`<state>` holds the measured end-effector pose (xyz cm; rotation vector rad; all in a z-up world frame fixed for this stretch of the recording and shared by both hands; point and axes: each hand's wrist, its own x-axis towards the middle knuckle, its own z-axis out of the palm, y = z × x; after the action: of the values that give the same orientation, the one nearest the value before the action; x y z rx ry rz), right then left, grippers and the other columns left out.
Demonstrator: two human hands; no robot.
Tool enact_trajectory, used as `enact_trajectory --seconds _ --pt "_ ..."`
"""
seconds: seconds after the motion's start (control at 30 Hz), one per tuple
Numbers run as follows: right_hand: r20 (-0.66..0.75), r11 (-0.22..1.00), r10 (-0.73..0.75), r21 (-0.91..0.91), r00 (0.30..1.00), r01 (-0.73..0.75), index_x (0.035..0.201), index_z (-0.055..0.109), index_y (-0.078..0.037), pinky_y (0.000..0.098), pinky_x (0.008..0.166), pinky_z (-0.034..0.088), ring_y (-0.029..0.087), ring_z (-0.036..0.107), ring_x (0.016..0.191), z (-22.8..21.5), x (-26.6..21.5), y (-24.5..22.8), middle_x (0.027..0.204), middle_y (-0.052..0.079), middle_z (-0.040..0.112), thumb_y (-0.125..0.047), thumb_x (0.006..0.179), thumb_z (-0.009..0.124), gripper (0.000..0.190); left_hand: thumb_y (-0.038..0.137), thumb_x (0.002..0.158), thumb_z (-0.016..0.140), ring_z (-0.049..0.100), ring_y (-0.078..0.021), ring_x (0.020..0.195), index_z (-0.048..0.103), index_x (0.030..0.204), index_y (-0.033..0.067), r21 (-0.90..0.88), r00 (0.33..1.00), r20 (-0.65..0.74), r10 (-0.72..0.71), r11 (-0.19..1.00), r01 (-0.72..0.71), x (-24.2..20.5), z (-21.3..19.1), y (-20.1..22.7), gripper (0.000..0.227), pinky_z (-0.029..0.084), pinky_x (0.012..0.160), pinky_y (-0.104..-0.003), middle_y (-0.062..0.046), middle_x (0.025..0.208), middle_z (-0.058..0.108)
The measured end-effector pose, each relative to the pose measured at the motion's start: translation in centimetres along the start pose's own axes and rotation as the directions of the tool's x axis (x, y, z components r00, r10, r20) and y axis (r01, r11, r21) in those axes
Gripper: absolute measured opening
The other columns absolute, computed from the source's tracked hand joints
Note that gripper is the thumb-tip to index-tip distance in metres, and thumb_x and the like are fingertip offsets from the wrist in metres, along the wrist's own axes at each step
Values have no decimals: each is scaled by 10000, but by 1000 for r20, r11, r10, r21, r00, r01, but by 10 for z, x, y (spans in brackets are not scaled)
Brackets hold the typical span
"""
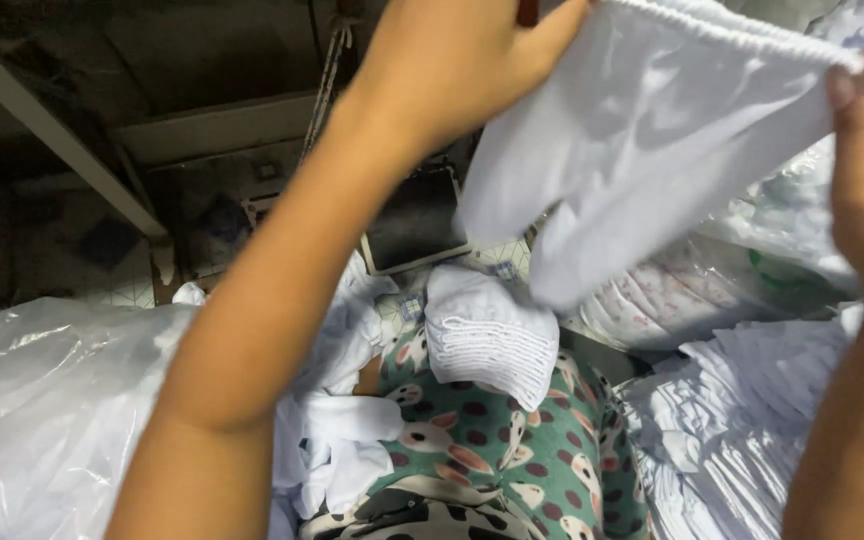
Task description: Folding white fabric garments and stacking them neatly on the floor.
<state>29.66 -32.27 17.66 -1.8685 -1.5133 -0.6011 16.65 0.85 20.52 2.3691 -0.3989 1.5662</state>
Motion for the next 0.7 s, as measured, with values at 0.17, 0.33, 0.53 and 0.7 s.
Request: enact_trajectory --seconds 0.17,0.33,0.53,0.7 --pt "-352 932 181 -236 918 -274 1063 775 129 375 810 578 321 721 904 82 -46 -22 1051 244 769 108 957 859 137 -67 861 674 472 -162 589 682 861 -19 -368 974 -34 -222 909 194 -81 14 29 49 384 508 -282 -67 734 559" --pt "45 550 827 141 560 -823 881 825 -119 383 840 504 240 684 780 183 -160 -30 738 122 735 35 667 811 265 147 794 746 715 -377 790 719 910 73 -206 563 533 -632 548 811 -261 61 29 140 560 714 -446 -145 781 697" --pt "143 366 911 157 388 -917 907 872 -238 321 850 536 195 743 833 196 -183 -52 763 70 785 -38 714 816 284 161 838 699 700 -150 670 808 1043 244 115 -32 724 -690 75 991 -307 59 37 247 554 674 -299 -29 657 737" --pt "94 293 939 284 331 -913 1110 809 -137 382 917 523 258 712 941 198 -184 -62 1000 142 790 25 745 797 399 116 878 615 706 -380 1094 695 1294 195 108 135 762 -633 329 938 -290 1 37 430 579 945 -492 -150 1226 724"
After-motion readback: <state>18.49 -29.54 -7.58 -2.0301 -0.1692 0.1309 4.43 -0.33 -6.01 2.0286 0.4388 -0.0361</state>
